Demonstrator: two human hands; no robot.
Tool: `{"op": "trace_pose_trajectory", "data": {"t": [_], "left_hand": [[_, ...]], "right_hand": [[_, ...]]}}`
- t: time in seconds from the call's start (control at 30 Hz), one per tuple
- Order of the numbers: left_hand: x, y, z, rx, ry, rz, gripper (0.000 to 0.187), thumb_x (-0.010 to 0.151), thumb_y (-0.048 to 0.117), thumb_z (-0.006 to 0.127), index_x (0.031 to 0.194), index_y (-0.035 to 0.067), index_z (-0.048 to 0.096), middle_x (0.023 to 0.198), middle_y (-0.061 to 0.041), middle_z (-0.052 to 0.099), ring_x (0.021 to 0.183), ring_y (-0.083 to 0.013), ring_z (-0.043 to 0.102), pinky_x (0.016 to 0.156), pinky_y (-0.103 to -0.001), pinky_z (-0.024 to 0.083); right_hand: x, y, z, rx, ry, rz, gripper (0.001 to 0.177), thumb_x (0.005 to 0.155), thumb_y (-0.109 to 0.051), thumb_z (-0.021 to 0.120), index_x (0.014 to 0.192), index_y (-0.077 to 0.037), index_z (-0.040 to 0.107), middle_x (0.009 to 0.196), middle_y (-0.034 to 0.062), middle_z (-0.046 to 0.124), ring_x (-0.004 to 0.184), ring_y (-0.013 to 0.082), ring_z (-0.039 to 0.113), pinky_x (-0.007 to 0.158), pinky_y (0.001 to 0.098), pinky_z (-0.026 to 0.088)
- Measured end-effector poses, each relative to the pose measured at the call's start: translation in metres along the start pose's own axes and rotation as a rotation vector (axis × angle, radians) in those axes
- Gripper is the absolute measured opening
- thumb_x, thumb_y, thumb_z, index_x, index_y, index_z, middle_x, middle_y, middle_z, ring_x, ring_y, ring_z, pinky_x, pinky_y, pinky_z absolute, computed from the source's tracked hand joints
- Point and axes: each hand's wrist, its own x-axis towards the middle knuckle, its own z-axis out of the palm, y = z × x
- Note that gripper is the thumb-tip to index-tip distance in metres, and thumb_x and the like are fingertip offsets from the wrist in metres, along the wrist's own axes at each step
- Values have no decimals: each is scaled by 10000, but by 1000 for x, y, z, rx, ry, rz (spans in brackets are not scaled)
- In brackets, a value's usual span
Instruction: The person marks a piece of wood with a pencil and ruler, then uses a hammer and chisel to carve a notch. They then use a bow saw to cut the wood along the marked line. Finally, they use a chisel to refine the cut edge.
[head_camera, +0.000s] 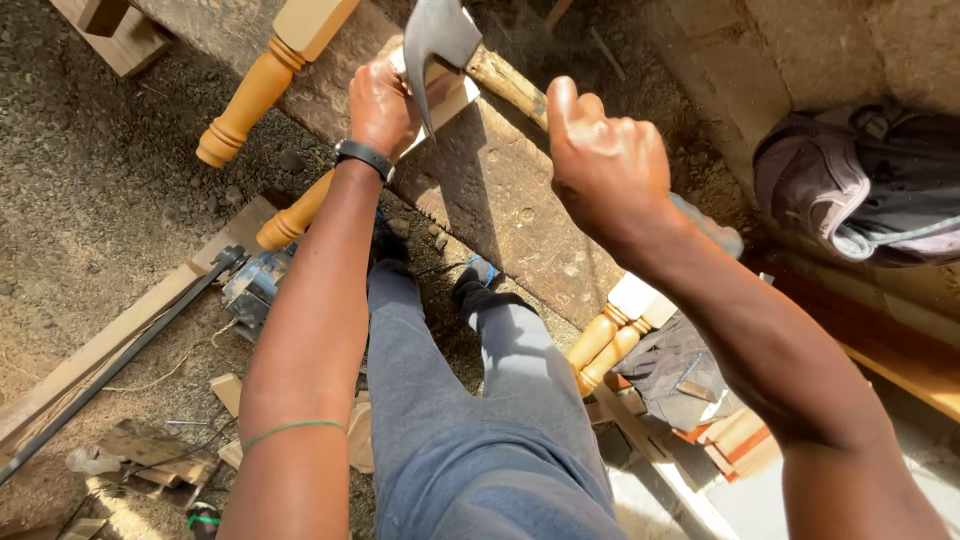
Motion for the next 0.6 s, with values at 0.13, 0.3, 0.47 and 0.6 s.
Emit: {"op": "trace_pose_trajectory", "data": {"t": [0.13,0.3,0.47,0.6], "left_hand": [[0,9,-1,-242,-79,-253,297,751,-25,887,1005,95,791,970,-39,797,913,-99,732,760,-318,756],[0,-14,2,198,-38,26,100,855,202,844,876,132,776,766,29,761,630,-86,669,502,-311,589],[0,-8,6,86,-14,-4,180,850,205,881,1002,154,798,905,18,787,789,-83,712,539,-265,620],[-2,-9,3,29,-10,-11,184,840,277,919,939,146,835,805,41,788,741,-28,678,530,-281,599]], "right_hand": [[-11,5,-43,57,107,13,275,930,-54,502,1202,-16,516,717,78,555,352,282,469,324,429,315],[-6,11,12,85,288,43,418,989,-100,566,1360,80,499,884,158,650,483,345,596,358,495,427],[4,7,2,88,-213,77,346,912,-26,467,1247,-21,382,830,178,596,523,426,647,451,544,472],[-6,10,-9,-37,41,-20,512,839,-113,594,1320,4,462,787,115,585,437,394,583,388,499,386]]}}
